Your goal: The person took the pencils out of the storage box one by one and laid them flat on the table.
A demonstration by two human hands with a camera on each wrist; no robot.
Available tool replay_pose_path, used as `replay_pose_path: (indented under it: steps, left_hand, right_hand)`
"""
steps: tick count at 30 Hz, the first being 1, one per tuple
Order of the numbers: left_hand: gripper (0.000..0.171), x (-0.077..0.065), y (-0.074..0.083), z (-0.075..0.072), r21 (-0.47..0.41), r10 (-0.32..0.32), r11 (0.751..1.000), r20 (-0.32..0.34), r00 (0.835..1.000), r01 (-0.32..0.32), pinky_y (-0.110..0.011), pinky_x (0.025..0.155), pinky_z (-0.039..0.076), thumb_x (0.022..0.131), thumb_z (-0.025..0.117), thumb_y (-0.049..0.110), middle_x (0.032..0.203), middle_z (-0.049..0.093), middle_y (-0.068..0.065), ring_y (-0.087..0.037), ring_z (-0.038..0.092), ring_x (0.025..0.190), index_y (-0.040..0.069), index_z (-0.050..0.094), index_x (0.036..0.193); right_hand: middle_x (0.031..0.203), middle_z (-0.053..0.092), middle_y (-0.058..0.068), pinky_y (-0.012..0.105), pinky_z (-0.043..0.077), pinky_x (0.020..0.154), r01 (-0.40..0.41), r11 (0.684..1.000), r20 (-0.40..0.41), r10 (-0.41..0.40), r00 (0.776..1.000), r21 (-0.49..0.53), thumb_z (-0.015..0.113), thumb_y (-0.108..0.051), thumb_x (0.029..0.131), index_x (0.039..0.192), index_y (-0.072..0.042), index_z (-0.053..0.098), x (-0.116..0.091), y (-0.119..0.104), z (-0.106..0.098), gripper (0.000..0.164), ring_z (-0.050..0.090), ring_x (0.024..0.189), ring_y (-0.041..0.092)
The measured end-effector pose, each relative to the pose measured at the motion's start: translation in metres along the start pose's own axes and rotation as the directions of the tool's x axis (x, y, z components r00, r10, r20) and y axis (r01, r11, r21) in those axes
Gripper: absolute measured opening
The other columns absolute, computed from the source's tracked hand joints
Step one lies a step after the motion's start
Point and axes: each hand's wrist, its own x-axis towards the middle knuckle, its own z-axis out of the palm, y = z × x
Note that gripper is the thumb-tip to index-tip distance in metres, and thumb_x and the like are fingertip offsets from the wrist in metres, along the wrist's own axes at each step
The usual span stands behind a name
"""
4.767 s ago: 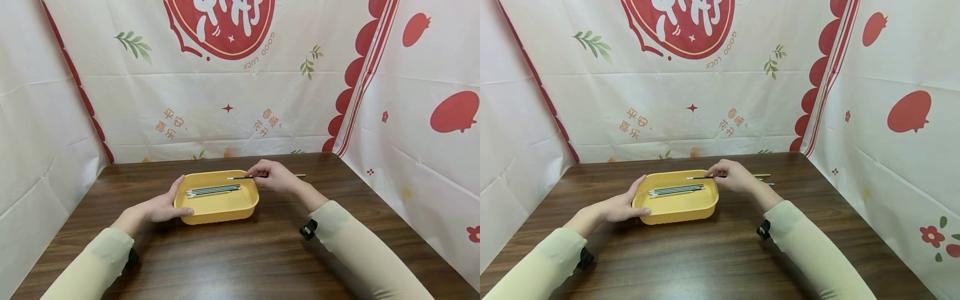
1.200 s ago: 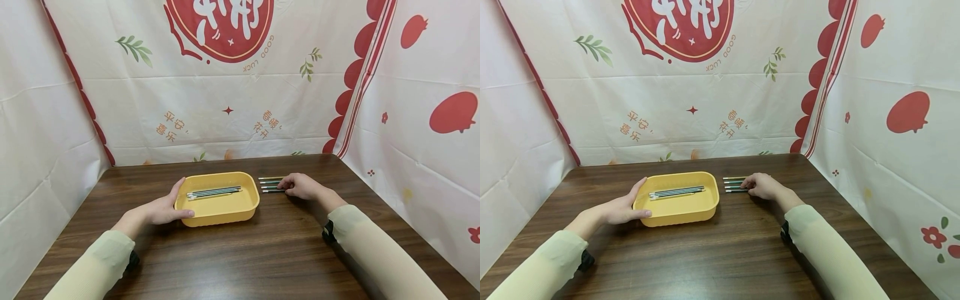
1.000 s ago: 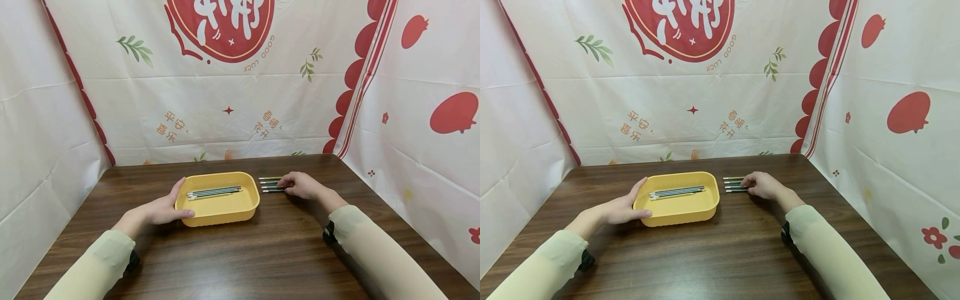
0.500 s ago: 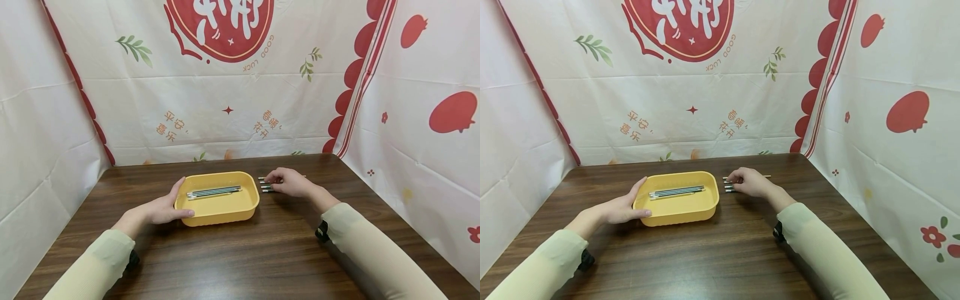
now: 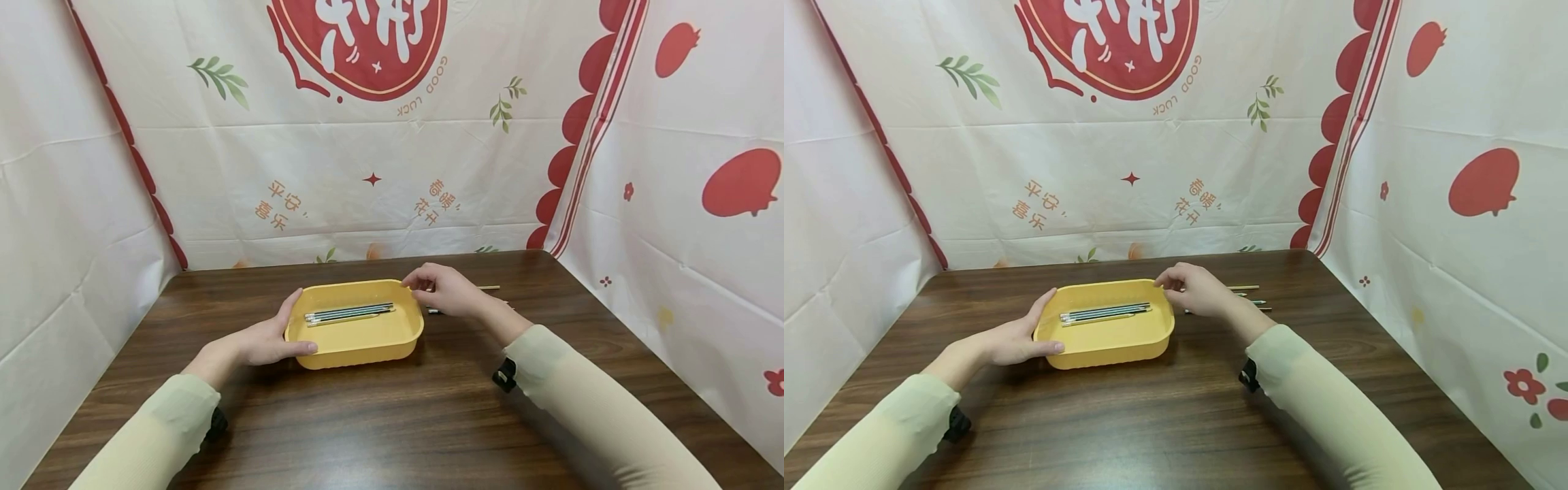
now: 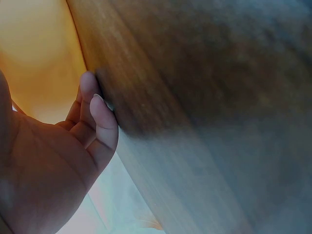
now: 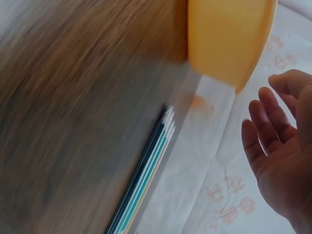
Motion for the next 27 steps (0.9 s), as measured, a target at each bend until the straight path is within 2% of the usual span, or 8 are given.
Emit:
replay_pose_path:
  steps: [6, 11, 17, 27]
  left_hand:
    - [0.134, 0.000, 0.000, 0.000, 0.003, 0.003, 1.000, -0.001, 1.000, -0.003, -0.065, 0.126, 0.035, 0.095, 0.075, 0.070, 0.171, 0.034, -0.036, -0.044, 0.050, 0.150, 0.014, -0.019, 0.174]
    - [0.134, 0.000, 0.000, 0.000, 0.001, -0.003, 1.000, 0.000, 1.000, 0.003, -0.066, 0.126, 0.035, 0.095, 0.075, 0.070, 0.172, 0.032, -0.036, -0.045, 0.049, 0.151, 0.015, -0.019, 0.174]
    - [0.134, 0.001, 0.000, 0.000, -0.005, -0.006, 1.000, 0.001, 1.000, 0.006, -0.066, 0.126, 0.035, 0.095, 0.075, 0.070, 0.171, 0.032, -0.036, -0.046, 0.049, 0.150, 0.016, -0.019, 0.174]
    - [0.133, 0.001, 0.000, 0.000, -0.019, -0.003, 1.000, 0.007, 1.000, 0.003, -0.067, 0.127, 0.033, 0.096, 0.075, 0.067, 0.173, 0.029, -0.037, -0.047, 0.047, 0.152, 0.016, -0.020, 0.174]
  right_hand:
    - [0.109, 0.072, 0.005, 0.031, 0.055, 0.082, 0.046, 0.999, 0.010, -0.046, 0.999, 0.004, 0.071, -0.007, 0.103, 0.126, -0.008, 0.079, 0.011, -0.015, 0.009, 0.024, 0.063, 0.091, 0.015]
    - [0.112, 0.074, 0.005, 0.031, 0.057, 0.084, 0.080, 0.997, 0.021, -0.079, 0.997, -0.017, 0.071, -0.007, 0.103, 0.124, -0.008, 0.079, 0.018, -0.025, 0.018, 0.023, 0.065, 0.095, 0.016]
    - [0.117, 0.074, 0.004, 0.031, 0.058, 0.088, 0.087, 0.996, 0.065, -0.086, 0.994, -0.009, 0.070, -0.009, 0.105, 0.125, -0.010, 0.081, 0.026, -0.036, 0.032, 0.023, 0.067, 0.100, 0.016]
    - [0.115, 0.073, 0.003, 0.028, 0.058, 0.089, 0.109, 0.994, 0.091, -0.109, 0.990, 0.006, 0.070, -0.010, 0.104, 0.123, -0.010, 0.081, 0.040, -0.043, 0.055, 0.022, 0.068, 0.100, 0.014]
